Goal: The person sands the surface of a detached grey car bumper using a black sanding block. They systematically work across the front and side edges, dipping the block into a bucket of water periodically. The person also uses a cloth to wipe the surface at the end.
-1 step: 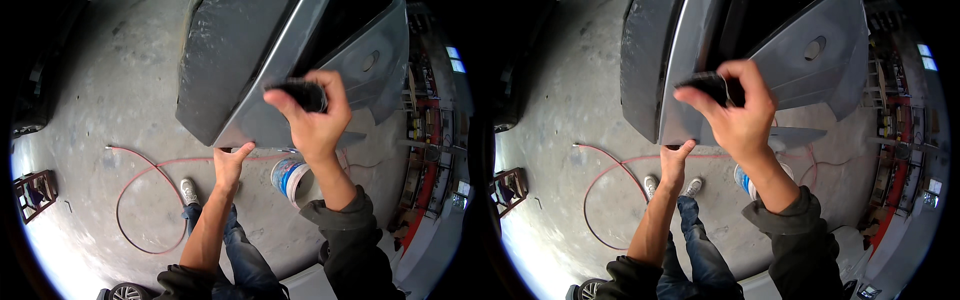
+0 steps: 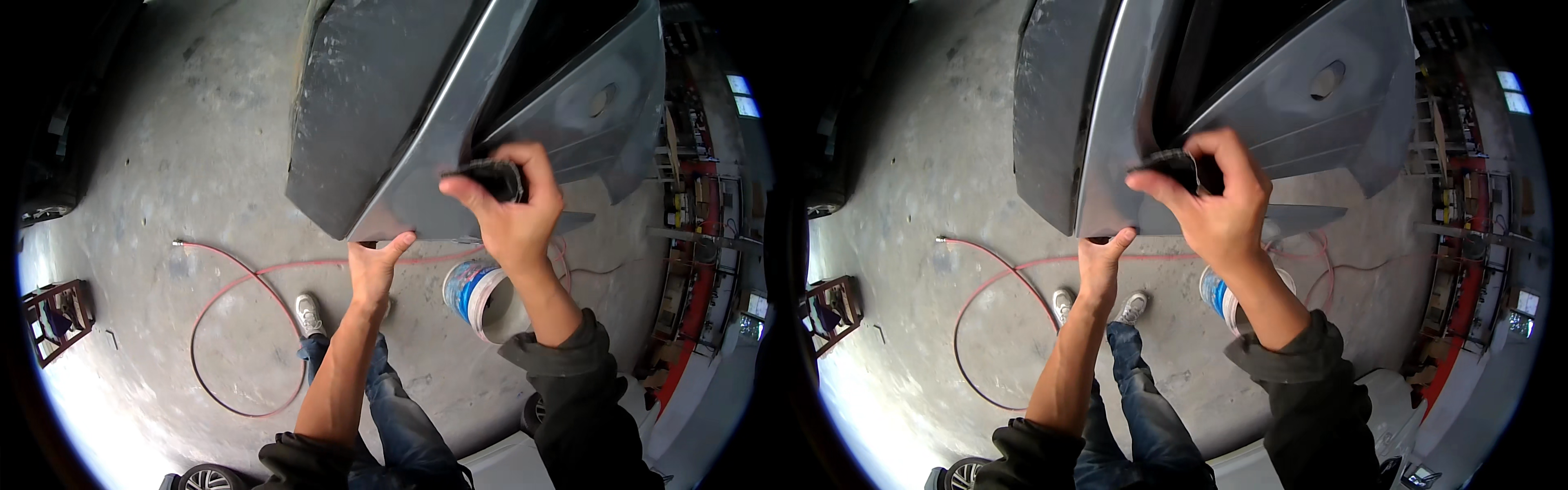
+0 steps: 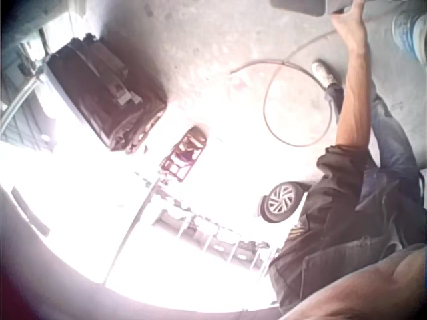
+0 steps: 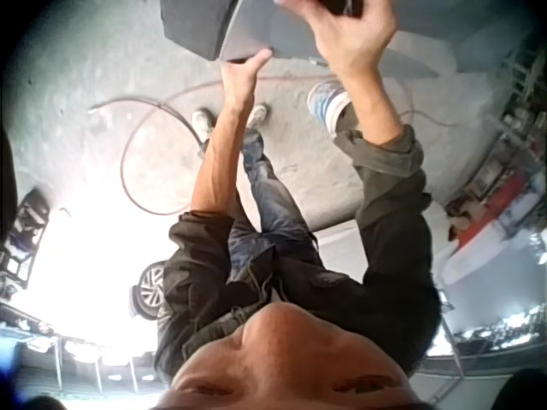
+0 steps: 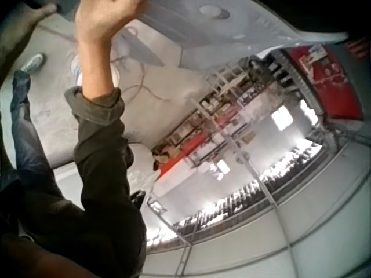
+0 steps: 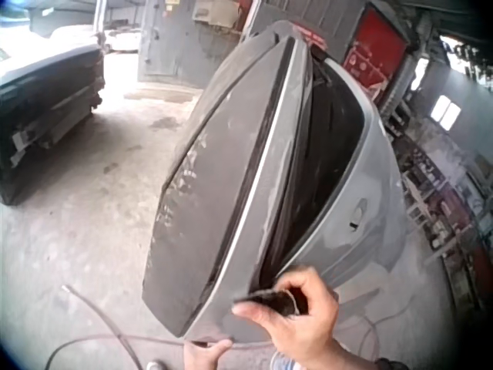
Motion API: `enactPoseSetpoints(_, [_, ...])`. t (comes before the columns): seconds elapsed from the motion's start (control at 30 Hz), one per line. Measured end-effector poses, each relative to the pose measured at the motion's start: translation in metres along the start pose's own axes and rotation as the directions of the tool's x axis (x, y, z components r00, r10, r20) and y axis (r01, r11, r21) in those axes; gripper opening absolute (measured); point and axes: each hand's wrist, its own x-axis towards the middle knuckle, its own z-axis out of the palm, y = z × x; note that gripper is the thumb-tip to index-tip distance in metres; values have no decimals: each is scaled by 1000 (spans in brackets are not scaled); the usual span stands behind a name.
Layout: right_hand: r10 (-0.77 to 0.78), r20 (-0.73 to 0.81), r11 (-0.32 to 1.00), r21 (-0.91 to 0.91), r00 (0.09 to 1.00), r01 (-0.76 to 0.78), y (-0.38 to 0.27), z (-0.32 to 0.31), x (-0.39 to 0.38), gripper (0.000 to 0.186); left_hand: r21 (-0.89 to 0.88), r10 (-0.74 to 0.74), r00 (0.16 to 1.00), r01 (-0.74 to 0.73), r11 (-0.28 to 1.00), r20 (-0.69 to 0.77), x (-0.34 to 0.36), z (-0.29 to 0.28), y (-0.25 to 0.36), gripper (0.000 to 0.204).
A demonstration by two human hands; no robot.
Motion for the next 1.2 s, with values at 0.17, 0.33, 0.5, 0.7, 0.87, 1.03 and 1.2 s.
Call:
enactPoseSetpoints(0.17, [-155, 149, 988, 6, 977, 156, 4, -18, 1, 33, 8, 91, 996, -91, 996, -2, 1, -1, 0, 60])
enactPoseSetpoints(0.33, [-89, 154, 993, -64, 984, 99, -22, -11, 13, 19, 77, 33, 999, -35, 996, 26, 2, -5, 1, 60])
enactPoseSetpoints(0.5, [34, 16, 987, 155, 999, -36, -30, 2, 18, 23, 22, 137, 990, -136, 990, -22, 2, 1, -7, 55])
enactPoseSetpoints(0.7, [-66, 94, 997, 41, 993, 62, -13, -9, 9, 28, 86, 90, 996, -91, 992, 20, 1, -4, 0, 52])
enactPoseSetpoints(0.87, [-15, -8, 981, 194, 1000, 16, -31, 11, 41, 36, 115, 112, 994, -113, 987, 20, 2, -3, 0, 53])
enactPoseSetpoints(1.03, [109, 53, 988, 102, 993, -114, -16, -6, 9, 35, 135, 151, 989, -149, 980, -3, 1, -2, 0, 56])
enactPoseSetpoints(1.2, [66, -46, 992, 108, 997, -61, -27, 6, 16, 35, 134, 147, 989, -146, 980, 2, 3, -2, -3, 55])
